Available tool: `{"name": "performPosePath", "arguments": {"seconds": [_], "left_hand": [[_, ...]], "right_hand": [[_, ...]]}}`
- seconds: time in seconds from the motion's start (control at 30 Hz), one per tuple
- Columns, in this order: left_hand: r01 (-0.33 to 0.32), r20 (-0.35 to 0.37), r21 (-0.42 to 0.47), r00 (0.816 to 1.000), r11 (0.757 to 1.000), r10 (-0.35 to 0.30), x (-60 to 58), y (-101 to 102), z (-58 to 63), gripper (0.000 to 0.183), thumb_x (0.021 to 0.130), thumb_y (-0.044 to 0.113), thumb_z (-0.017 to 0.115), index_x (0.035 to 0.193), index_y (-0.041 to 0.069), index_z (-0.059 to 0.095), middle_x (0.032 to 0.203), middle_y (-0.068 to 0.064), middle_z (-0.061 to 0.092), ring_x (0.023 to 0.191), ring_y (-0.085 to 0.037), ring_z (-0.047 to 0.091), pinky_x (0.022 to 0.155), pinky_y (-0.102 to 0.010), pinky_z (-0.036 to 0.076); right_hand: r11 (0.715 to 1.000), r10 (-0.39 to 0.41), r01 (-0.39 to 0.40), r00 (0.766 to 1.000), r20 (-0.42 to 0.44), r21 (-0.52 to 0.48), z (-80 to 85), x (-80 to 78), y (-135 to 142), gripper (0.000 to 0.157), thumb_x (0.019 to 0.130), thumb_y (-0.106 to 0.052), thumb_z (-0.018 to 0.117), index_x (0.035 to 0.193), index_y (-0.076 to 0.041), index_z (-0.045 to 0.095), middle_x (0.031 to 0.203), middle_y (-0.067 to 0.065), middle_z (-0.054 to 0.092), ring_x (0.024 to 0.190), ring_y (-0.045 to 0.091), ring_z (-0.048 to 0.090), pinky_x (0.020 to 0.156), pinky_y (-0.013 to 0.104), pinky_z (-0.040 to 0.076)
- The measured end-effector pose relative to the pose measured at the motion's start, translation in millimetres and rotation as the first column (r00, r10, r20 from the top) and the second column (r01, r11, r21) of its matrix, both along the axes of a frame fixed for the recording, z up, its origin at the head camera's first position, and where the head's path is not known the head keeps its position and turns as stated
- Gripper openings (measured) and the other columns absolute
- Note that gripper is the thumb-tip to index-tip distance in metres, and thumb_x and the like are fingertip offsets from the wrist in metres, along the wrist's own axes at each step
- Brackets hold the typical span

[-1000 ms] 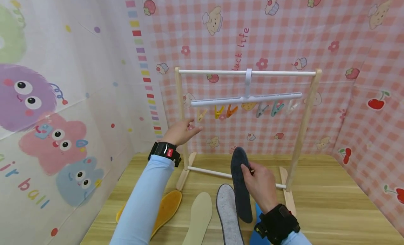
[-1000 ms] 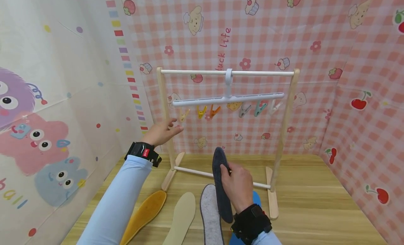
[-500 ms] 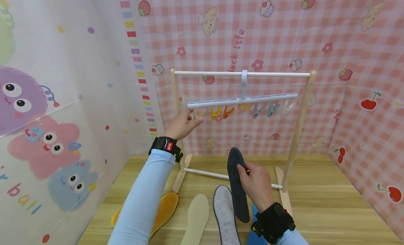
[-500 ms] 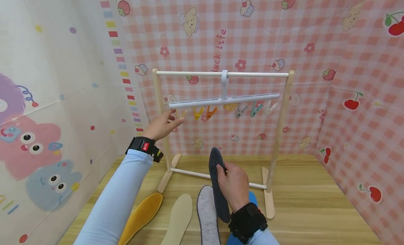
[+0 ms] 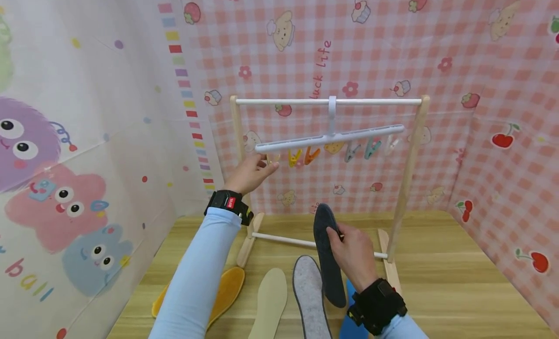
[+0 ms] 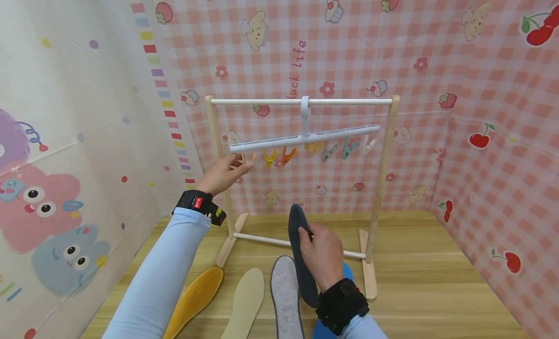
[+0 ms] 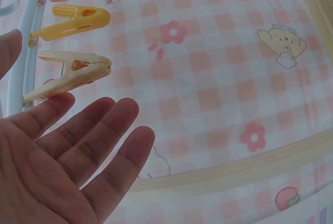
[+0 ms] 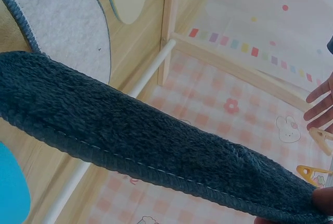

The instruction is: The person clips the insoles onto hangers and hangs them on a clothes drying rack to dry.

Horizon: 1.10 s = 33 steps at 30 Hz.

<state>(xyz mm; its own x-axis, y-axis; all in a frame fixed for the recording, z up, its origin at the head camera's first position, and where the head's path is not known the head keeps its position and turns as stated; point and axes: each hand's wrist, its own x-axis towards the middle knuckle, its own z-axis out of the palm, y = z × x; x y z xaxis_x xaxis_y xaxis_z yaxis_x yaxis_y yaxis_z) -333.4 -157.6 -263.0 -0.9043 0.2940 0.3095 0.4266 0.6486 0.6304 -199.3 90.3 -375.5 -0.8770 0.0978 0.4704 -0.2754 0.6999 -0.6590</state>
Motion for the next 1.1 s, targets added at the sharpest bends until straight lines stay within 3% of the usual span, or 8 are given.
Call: {"name": "performPosePath", "arguments": {"seconds": [0.3,0.67,0.9,1.1], "left_hand": [[-0.005,0.067,-0.004,0.998,1.000,0.005,3.9,-2.5,-6.0,0.054,0.100,0.050,0.052,0.128,0.006,0.062,0.124,-0.015,0.063,0.114,-0.030,0.059,0.093,-0.050,0.048],[0.026,0.104,0.020,0.994,0.999,-0.027,10.6,0.6,-9.0,0.053,0.098,0.055,0.052,0.123,0.010,0.063,0.126,-0.014,0.063,0.116,-0.030,0.058,0.096,-0.051,0.046],[0.085,0.103,0.076,0.990,0.993,-0.093,16.2,3.5,-8.6,0.041,0.101,0.048,0.053,0.093,0.008,0.057,0.113,-0.010,0.064,0.104,-0.025,0.058,0.089,-0.046,0.046],[0.165,0.165,0.179,0.967,0.970,-0.195,18.5,6.1,-6.9,0.038,0.102,0.042,0.054,0.112,0.006,0.064,0.105,-0.011,0.064,0.096,-0.024,0.058,0.086,-0.043,0.048]], "right_hand": [[1.000,-0.005,0.005,0.999,0.035,-0.011,1.4,1.0,-0.4,0.022,0.098,-0.021,0.064,0.096,-0.002,0.075,0.073,0.004,0.068,0.061,0.016,0.062,0.054,0.032,0.049],[1.000,0.016,-0.016,1.000,0.021,-0.003,4.4,3.2,-2.4,0.020,0.098,-0.020,0.065,0.096,-0.004,0.076,0.075,0.005,0.070,0.063,0.018,0.064,0.057,0.035,0.050],[1.000,0.017,-0.017,1.000,0.025,-0.004,5.2,4.4,-3.7,0.020,0.098,-0.021,0.064,0.095,-0.004,0.075,0.074,0.004,0.070,0.062,0.017,0.063,0.055,0.034,0.050],[1.000,0.020,-0.020,1.000,0.013,0.002,6.7,5.6,-6.4,0.021,0.098,-0.022,0.065,0.093,-0.005,0.075,0.074,0.005,0.069,0.062,0.018,0.062,0.055,0.034,0.048]]}}
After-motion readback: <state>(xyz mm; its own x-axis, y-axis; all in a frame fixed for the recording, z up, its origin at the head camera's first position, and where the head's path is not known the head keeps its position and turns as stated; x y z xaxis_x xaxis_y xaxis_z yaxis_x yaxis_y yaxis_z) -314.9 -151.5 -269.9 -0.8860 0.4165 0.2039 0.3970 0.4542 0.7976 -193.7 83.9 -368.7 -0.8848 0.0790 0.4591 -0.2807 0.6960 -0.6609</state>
